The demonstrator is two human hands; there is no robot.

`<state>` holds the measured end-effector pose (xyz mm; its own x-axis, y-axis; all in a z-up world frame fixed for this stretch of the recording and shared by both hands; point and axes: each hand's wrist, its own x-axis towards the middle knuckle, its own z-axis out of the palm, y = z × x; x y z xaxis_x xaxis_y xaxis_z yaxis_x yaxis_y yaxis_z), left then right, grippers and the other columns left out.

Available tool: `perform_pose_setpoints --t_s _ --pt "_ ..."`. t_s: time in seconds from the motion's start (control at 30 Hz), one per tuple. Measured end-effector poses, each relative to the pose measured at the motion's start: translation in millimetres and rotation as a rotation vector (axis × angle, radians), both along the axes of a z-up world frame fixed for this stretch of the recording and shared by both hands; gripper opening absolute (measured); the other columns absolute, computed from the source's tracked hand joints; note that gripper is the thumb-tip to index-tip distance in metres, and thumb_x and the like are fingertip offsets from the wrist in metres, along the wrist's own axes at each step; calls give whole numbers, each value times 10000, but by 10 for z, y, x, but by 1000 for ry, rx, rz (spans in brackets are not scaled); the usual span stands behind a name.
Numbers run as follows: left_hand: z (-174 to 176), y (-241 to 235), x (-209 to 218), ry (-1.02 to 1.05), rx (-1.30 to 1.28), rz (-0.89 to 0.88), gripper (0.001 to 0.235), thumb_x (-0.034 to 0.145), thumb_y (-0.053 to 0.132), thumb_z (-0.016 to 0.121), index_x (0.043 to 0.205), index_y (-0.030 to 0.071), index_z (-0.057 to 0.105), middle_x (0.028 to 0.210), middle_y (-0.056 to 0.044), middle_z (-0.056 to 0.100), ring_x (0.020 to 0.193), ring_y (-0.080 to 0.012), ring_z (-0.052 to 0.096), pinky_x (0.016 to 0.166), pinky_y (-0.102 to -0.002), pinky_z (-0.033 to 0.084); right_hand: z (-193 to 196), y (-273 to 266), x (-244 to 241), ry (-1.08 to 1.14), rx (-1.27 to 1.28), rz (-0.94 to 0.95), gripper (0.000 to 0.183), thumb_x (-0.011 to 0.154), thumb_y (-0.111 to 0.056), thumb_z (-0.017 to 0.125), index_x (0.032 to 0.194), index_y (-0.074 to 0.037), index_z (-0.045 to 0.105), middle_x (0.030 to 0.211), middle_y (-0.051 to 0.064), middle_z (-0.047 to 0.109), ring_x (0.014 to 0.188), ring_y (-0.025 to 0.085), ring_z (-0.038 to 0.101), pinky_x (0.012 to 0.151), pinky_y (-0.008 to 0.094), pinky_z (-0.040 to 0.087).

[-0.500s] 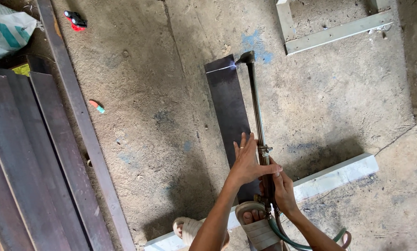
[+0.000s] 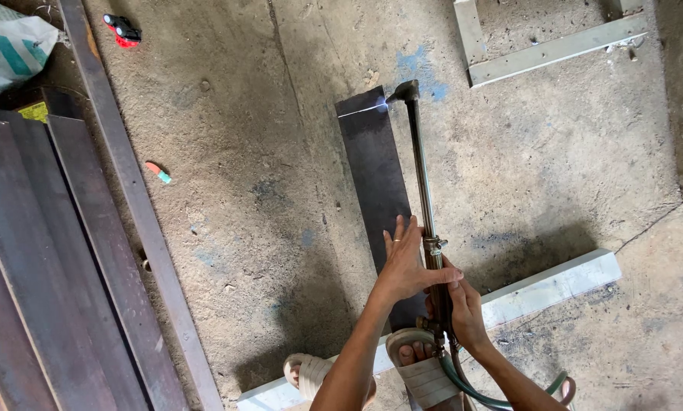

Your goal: The person cuts a metal beam using an oxy-fuel torch.

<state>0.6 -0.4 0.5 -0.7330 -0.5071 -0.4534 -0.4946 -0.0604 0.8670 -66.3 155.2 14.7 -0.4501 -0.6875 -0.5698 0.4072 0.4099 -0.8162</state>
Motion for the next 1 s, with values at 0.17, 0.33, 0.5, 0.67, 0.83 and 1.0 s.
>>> perform_pose_setpoints --t_s 0.17,0.33,0.5,0.67,0.83,1.0 --pt "-12 -3 0 -4 -3 -10 1163 420 751 709 1251 -55 602 1575 -407 281 1520 -581 30 1148 -739 -85 -6 4 1 16 22 -3 567 1056 -313 419 1549 -36 449 730 99 667 579 146 560 492 280 428" --pt "-38 5 3 15 -1 -5 1210 431 775 688 1282 -78 575 1570 -419 274 1505 -605 31 1133 -756 -87 16 -15 4 -6 8 -12 555 1059 -311 428 1546 -49 460 735 97 673 571 146 566 483 282 432" --pt "-49 9 2 -17 13 -25 1286 419 767 688 1366 -89 531 1599 -398 231 1528 -558 -6 1154 -717 -108 21 -23 4 9 -12 3 570 1061 -321 410 1558 -44 433 762 100 664 578 157 572 487 296 447" --pt "-21 -2 9 10 20 1 1128 438 718 726 1242 -67 618 1584 -409 259 1517 -588 16 1146 -730 -97 -2 -8 3 21 13 3 562 1055 -322 423 1541 -41 456 713 108 673 566 161 578 485 294 451" --pt "-59 10 8 -9 4 -9 1246 414 761 699 1339 -62 568 1594 -383 269 1542 -528 26 1176 -693 -99 19 -25 4 19 -9 2 556 1058 -323 429 1535 -42 467 703 98 666 553 142 552 469 286 422" --pt "-41 0 14 5 14 -6 1196 432 736 716 1305 -71 585 1585 -392 280 1535 -548 20 1159 -712 -92 25 -25 5 24 7 4 570 1050 -324 439 1549 -49 453 754 98 675 570 145 570 481 282 433"
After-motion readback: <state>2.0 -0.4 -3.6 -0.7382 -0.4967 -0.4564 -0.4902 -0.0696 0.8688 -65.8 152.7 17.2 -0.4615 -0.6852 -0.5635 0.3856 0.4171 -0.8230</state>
